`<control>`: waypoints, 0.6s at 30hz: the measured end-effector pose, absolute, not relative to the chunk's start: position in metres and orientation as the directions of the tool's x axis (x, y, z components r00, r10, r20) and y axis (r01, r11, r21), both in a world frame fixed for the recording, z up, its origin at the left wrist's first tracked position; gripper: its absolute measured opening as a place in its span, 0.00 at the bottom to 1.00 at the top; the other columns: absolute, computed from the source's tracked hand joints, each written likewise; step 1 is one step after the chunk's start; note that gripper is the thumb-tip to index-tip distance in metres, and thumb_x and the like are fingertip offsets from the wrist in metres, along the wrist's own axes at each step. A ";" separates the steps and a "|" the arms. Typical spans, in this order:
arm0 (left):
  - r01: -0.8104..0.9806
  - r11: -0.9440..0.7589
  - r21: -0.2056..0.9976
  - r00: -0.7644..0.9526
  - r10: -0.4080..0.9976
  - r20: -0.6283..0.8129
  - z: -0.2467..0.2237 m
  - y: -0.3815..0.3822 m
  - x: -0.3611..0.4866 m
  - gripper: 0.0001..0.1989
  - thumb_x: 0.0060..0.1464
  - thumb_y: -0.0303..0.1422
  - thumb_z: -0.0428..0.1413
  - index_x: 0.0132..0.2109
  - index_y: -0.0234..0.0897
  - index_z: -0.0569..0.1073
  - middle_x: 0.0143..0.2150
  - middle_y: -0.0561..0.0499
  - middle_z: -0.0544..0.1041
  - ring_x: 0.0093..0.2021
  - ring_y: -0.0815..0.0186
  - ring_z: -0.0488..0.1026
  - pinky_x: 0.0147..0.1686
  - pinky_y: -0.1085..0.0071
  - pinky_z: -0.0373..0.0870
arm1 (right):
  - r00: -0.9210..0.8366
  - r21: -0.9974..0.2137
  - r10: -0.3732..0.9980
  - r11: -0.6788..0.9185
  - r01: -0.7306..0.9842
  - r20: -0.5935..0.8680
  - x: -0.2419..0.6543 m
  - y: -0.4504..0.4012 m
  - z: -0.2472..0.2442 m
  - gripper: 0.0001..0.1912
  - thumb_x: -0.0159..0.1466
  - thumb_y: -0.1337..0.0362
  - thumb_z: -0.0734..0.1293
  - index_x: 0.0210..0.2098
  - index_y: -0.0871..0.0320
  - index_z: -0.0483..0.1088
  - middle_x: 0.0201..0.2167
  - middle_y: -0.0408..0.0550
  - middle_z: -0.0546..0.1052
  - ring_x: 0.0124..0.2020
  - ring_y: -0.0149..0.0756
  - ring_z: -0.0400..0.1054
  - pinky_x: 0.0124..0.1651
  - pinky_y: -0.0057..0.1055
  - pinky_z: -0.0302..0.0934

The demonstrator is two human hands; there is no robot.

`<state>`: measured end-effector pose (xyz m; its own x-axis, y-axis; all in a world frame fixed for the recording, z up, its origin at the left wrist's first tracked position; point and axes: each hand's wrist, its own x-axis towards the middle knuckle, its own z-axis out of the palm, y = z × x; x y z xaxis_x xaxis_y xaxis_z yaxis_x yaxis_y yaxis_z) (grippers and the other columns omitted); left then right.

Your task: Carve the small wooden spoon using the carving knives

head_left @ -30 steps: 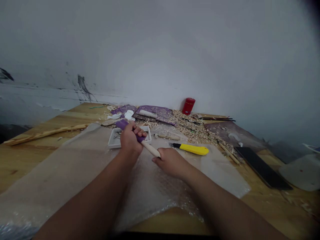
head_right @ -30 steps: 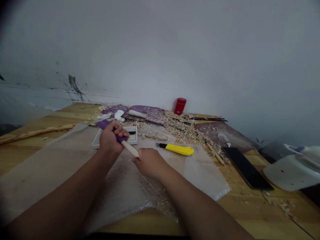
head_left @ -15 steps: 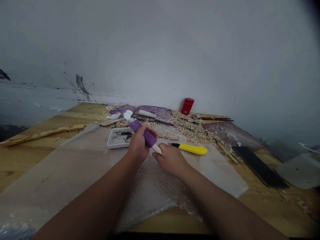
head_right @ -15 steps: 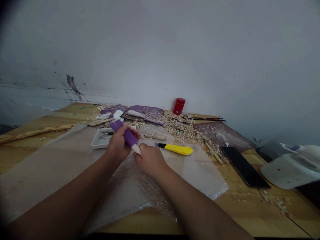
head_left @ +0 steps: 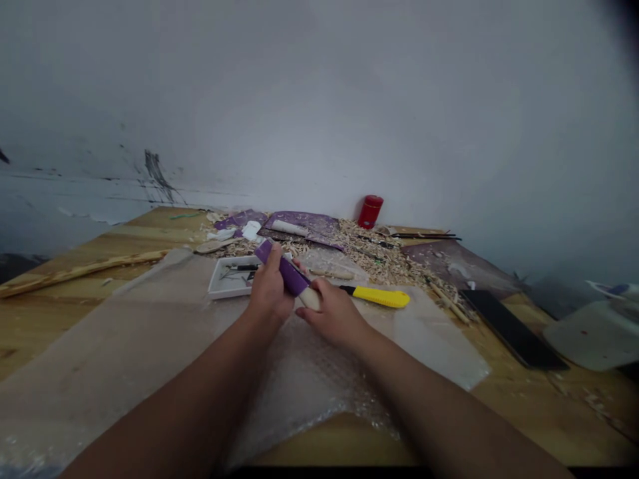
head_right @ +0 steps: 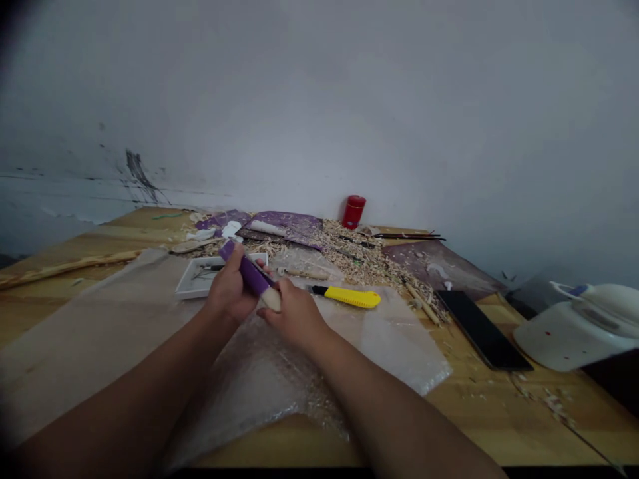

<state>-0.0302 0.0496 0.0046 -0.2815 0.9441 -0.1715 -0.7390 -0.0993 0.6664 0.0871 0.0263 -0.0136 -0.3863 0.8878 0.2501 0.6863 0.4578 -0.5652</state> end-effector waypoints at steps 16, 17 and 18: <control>-0.843 -0.097 0.529 -0.148 0.987 -0.055 0.011 0.042 -0.031 0.11 0.49 0.36 0.51 0.25 0.36 0.60 0.14 0.61 0.52 0.13 0.78 0.53 0.15 0.79 0.56 | -0.514 -0.447 0.849 0.510 0.735 0.125 0.092 0.022 -0.007 0.12 0.56 0.56 0.59 0.31 0.59 0.62 0.24 0.46 0.71 0.25 0.33 0.65 0.25 0.25 0.51; -0.839 -0.093 0.536 -0.167 0.982 -0.091 0.009 0.042 -0.027 0.11 0.49 0.37 0.52 0.25 0.36 0.60 0.14 0.61 0.52 0.12 0.77 0.52 0.15 0.79 0.55 | -0.493 -0.325 0.855 0.518 0.791 0.162 0.090 0.020 -0.007 0.13 0.57 0.56 0.59 0.32 0.60 0.62 0.26 0.48 0.72 0.27 0.35 0.65 0.26 0.26 0.51; -0.836 -0.092 0.541 -0.181 0.977 -0.112 0.006 0.042 -0.025 0.12 0.49 0.38 0.51 0.25 0.36 0.60 0.14 0.61 0.51 0.12 0.77 0.52 0.15 0.78 0.55 | -0.484 -0.236 0.858 0.513 0.825 0.173 0.089 0.019 -0.006 0.13 0.57 0.55 0.58 0.33 0.60 0.63 0.27 0.49 0.72 0.28 0.36 0.66 0.26 0.27 0.50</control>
<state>-0.0250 0.0424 0.0063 -0.1806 0.9772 -0.1121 -0.8359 -0.0924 0.5410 0.0887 0.0187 -0.0060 -0.4844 0.8576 0.1726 0.8251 0.5135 -0.2356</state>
